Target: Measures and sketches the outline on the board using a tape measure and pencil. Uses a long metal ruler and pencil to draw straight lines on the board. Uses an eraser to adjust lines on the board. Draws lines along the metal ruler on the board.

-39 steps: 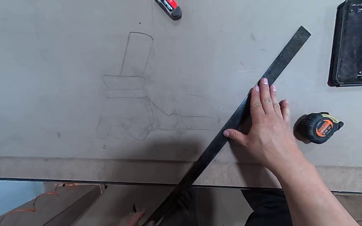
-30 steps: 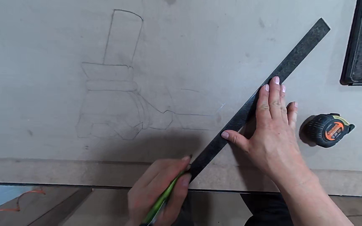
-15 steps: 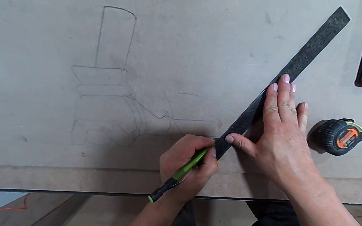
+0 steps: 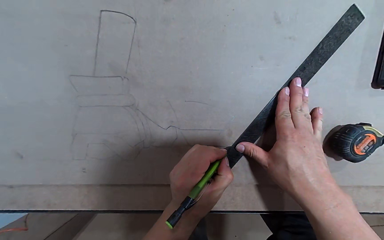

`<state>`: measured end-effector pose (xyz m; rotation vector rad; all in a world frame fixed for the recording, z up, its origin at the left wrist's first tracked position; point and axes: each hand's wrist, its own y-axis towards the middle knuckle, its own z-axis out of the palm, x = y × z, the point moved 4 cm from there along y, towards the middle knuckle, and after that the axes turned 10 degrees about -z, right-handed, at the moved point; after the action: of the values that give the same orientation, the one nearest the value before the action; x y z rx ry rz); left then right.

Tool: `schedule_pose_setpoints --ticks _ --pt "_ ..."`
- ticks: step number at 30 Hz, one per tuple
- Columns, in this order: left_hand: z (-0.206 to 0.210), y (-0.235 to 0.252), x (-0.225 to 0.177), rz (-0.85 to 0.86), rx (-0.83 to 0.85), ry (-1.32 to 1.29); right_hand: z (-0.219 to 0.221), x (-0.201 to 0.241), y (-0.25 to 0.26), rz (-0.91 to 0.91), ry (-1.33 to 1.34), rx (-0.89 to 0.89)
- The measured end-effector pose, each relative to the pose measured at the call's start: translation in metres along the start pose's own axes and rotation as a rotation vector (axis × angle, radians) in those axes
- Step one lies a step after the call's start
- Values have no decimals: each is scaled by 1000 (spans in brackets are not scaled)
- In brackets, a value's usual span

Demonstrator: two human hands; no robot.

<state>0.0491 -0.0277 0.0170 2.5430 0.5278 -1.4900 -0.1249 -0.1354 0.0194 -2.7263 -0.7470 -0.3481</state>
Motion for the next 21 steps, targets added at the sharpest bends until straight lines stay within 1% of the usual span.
schedule_pose_setpoints --ticks 17,21 --pt "-1 1 -2 21 6 25 1 0 0 8 -3 13" --pt "8 10 -9 39 -1 21 -1 2 0 20 3 25"
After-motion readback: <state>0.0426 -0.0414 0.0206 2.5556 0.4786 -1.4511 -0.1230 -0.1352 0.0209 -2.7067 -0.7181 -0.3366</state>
